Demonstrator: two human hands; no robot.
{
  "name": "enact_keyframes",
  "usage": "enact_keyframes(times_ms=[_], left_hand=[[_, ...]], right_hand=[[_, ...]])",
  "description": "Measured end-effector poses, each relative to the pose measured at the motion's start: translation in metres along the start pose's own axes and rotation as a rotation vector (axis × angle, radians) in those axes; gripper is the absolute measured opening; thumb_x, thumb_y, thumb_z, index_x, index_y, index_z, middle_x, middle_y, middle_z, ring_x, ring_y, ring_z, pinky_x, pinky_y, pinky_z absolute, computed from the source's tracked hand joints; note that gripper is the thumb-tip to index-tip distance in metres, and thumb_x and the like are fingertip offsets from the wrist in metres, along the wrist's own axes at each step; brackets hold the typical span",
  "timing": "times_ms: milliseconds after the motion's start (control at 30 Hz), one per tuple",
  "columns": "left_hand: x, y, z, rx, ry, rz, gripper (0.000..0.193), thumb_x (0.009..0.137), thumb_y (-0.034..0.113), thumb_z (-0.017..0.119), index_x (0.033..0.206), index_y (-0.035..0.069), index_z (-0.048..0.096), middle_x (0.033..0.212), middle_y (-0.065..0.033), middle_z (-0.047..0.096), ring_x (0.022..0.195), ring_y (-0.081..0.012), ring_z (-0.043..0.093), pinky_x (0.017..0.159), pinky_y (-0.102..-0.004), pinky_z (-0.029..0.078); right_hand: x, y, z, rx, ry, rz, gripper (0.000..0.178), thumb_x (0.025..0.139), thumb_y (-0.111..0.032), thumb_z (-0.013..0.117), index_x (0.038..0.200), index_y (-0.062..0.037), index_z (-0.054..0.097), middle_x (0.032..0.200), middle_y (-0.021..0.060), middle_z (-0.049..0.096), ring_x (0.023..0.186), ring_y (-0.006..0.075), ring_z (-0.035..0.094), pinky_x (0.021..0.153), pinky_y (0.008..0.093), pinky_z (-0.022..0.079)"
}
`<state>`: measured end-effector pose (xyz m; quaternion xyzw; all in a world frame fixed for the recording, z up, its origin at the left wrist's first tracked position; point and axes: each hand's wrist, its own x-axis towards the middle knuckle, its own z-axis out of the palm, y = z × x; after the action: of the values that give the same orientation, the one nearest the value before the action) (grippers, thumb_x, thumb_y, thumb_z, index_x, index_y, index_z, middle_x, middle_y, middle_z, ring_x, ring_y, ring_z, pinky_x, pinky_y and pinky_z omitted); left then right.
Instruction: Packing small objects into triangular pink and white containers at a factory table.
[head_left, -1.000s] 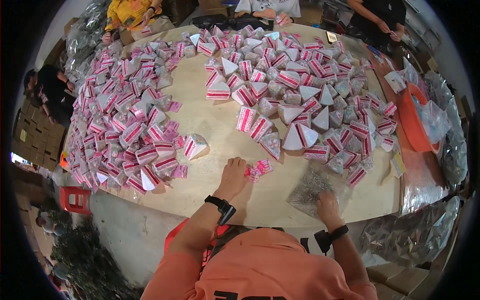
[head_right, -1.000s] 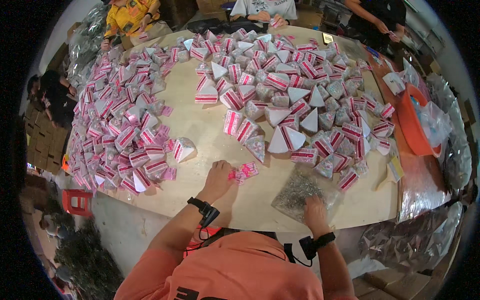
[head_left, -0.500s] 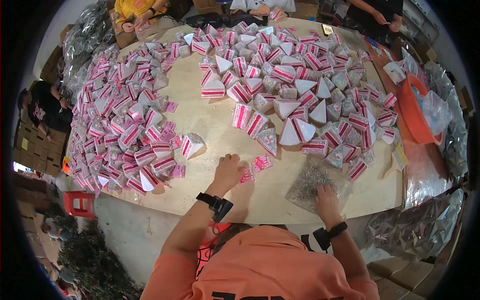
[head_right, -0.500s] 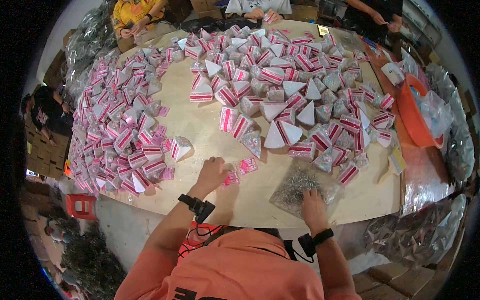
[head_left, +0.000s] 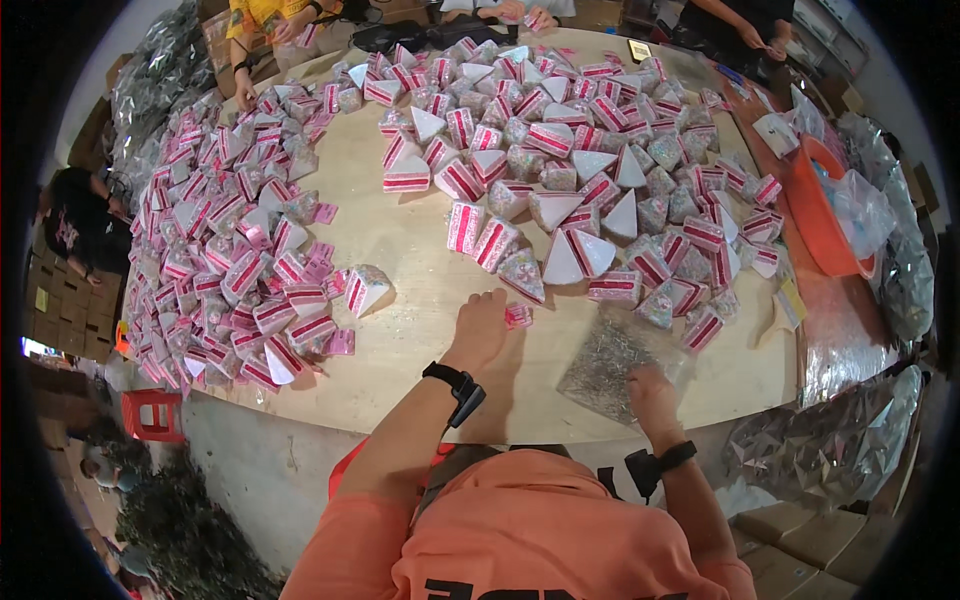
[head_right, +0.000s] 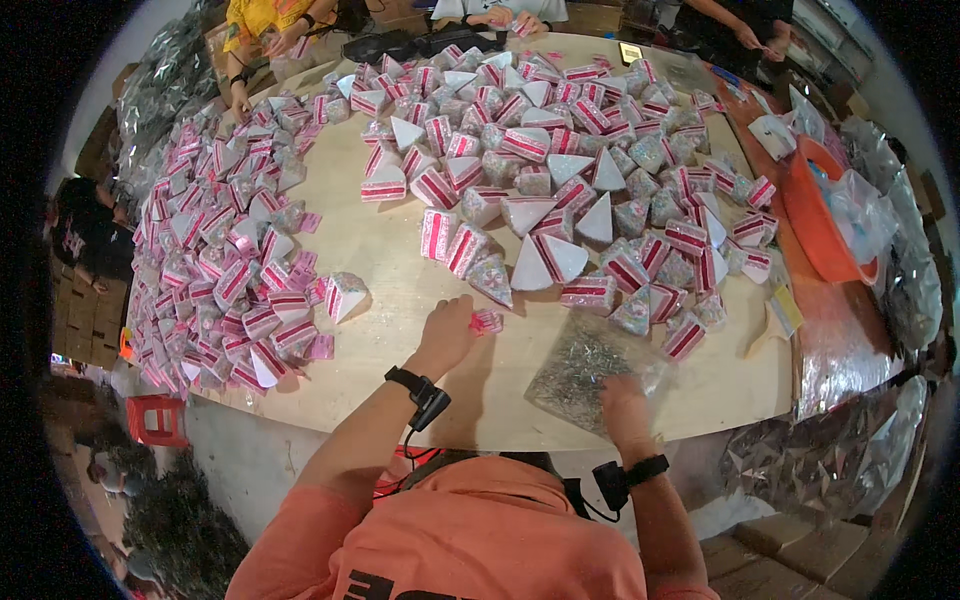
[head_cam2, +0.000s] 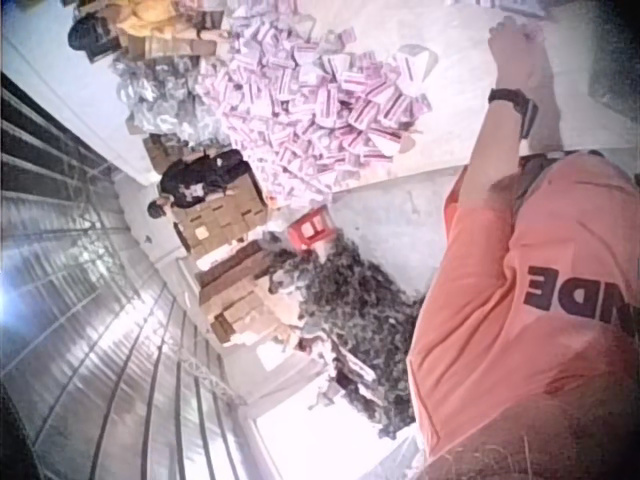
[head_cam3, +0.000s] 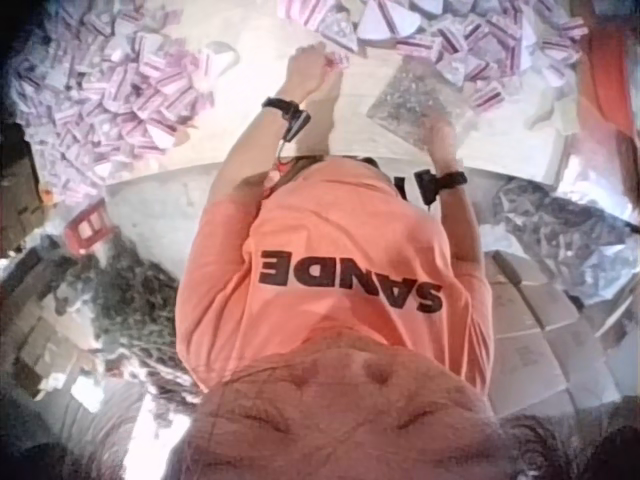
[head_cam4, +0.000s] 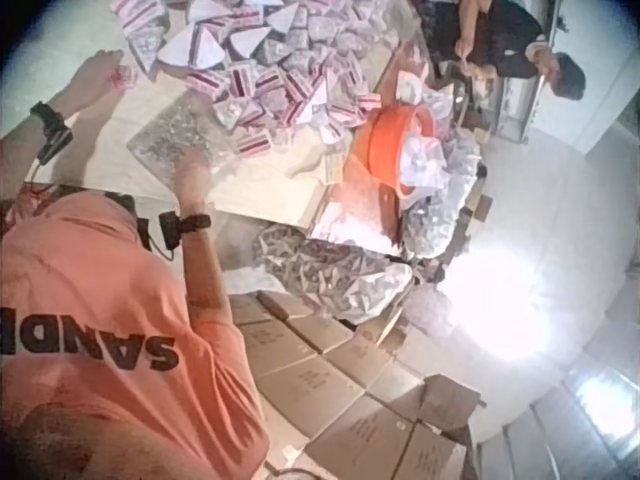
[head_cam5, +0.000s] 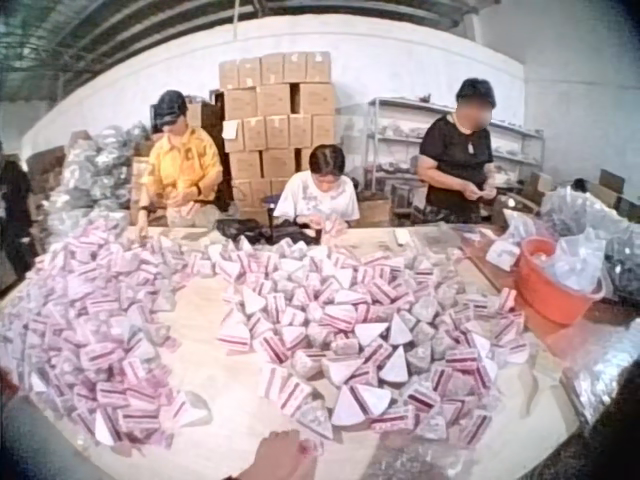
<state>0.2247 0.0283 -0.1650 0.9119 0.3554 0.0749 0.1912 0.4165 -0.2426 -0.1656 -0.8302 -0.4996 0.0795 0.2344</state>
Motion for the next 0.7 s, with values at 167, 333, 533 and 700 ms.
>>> enact_keyframes(times_ms=[167,333,533,700], left_hand=[[-0.009,-0.003,-0.019,-0.377,0.102,-0.088,0.018,0.081,0.014,0.059,0.09,-0.001,0.055,0.075,-0.0146,0.06,0.071,-0.0311,0.059,0.065,-0.0402,0.048],[-0.027,-0.006,-0.03,-1.097,-0.015,-0.339,0.013,0.083,0.011,0.06,0.091,0.002,0.058,0.073,-0.0065,0.058,0.063,-0.0132,0.056,0.057,-0.0275,0.046],[-0.046,0.018,-0.064,-1.41,-0.081,-0.481,0.009,0.085,0.008,0.059,0.092,0.003,0.057,0.078,-0.0037,0.06,0.065,-0.0102,0.057,0.059,-0.0246,0.049],[-0.06,0.021,-0.067,-1.433,-0.12,-0.462,0.006,0.087,0.009,0.057,0.091,0.005,0.057,0.08,-0.0039,0.061,0.068,-0.0111,0.058,0.064,-0.0262,0.049]], right_hand=[[0.007,-0.003,-0.023,0.23,0.08,0.016,0.008,0.075,-0.004,0.059,0.08,0.0,0.063,0.079,0.014,0.058,0.071,0.0295,0.056,0.066,0.0362,0.045],[0.013,-0.016,-0.045,0.27,0.023,0.111,0.012,0.077,-0.006,0.058,0.087,-0.0018,0.064,0.076,0.0151,0.058,0.073,0.0308,0.058,0.066,0.037,0.047],[0.017,-0.038,-0.063,0.341,-0.029,0.361,0.021,0.079,-0.008,0.056,0.1,-0.0048,0.061,0.071,0.0104,0.055,0.065,0.0229,0.055,0.061,0.034,0.044],[0.019,-0.022,-0.053,0.391,-0.102,0.414,0.025,0.081,-0.009,0.054,0.106,-0.0073,0.059,0.069,0.0077,0.054,0.064,0.0175,0.053,0.059,0.0321,0.043]])
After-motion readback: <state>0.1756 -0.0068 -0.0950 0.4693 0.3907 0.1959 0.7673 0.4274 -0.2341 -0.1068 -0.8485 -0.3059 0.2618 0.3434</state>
